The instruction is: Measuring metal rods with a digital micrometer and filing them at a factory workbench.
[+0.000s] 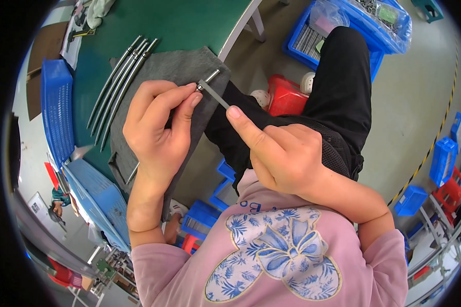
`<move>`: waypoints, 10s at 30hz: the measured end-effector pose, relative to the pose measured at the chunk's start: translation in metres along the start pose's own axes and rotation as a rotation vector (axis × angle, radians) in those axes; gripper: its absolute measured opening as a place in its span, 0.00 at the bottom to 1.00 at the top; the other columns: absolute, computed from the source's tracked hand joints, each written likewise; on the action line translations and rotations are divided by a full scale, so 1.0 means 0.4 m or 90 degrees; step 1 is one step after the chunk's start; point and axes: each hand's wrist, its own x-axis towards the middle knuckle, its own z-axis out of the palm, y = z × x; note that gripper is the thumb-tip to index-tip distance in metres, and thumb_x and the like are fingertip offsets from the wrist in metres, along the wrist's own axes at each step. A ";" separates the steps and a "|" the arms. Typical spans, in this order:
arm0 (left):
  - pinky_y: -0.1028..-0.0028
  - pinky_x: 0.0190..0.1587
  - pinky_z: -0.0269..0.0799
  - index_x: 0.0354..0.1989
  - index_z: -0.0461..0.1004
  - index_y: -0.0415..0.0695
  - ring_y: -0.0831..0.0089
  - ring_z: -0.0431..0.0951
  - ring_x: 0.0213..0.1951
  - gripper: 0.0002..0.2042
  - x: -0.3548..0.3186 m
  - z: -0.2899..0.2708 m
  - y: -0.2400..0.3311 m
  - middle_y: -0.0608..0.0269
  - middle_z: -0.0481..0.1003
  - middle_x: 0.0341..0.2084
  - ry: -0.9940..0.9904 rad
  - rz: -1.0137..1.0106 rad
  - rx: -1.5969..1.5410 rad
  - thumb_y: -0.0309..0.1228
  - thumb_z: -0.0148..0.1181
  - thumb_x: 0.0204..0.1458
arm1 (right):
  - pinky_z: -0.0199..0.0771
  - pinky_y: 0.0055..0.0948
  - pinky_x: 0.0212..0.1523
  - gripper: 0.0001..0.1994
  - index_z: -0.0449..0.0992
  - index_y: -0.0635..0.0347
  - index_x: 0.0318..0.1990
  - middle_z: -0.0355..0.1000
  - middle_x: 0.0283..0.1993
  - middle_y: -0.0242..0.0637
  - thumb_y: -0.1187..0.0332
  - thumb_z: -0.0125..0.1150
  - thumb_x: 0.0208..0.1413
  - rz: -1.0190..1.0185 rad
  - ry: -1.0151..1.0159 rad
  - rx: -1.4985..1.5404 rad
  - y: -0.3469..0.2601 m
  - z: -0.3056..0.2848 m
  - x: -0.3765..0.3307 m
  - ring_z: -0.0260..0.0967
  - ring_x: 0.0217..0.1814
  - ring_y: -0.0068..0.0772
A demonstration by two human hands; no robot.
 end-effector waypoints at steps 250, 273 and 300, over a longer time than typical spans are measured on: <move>0.77 0.23 0.67 0.28 0.62 0.34 0.72 0.68 0.20 0.10 -0.007 -0.044 0.171 0.53 0.67 0.19 0.260 -0.296 -0.901 0.31 0.42 0.51 | 0.56 0.20 0.08 0.31 0.64 0.68 0.33 0.63 0.27 0.50 0.43 0.29 0.52 0.492 -0.373 1.137 0.000 -0.188 0.360 0.52 0.08 0.26; 0.77 0.23 0.66 0.27 0.63 0.35 0.72 0.68 0.19 0.10 -0.017 -0.049 0.173 0.53 0.67 0.19 0.225 -0.333 -0.856 0.31 0.43 0.51 | 0.56 0.19 0.06 0.31 0.65 0.70 0.31 0.64 0.25 0.50 0.44 0.30 0.52 0.598 -0.404 1.117 -0.020 -0.165 0.360 0.52 0.08 0.27; 0.76 0.22 0.67 0.25 0.62 0.36 0.70 0.67 0.17 0.10 -0.020 -0.057 0.178 0.52 0.65 0.17 0.259 -0.341 -0.849 0.31 0.46 0.47 | 0.56 0.19 0.06 0.30 0.68 0.70 0.31 0.66 0.22 0.48 0.46 0.30 0.53 0.611 -0.337 1.140 -0.035 -0.156 0.348 0.54 0.06 0.26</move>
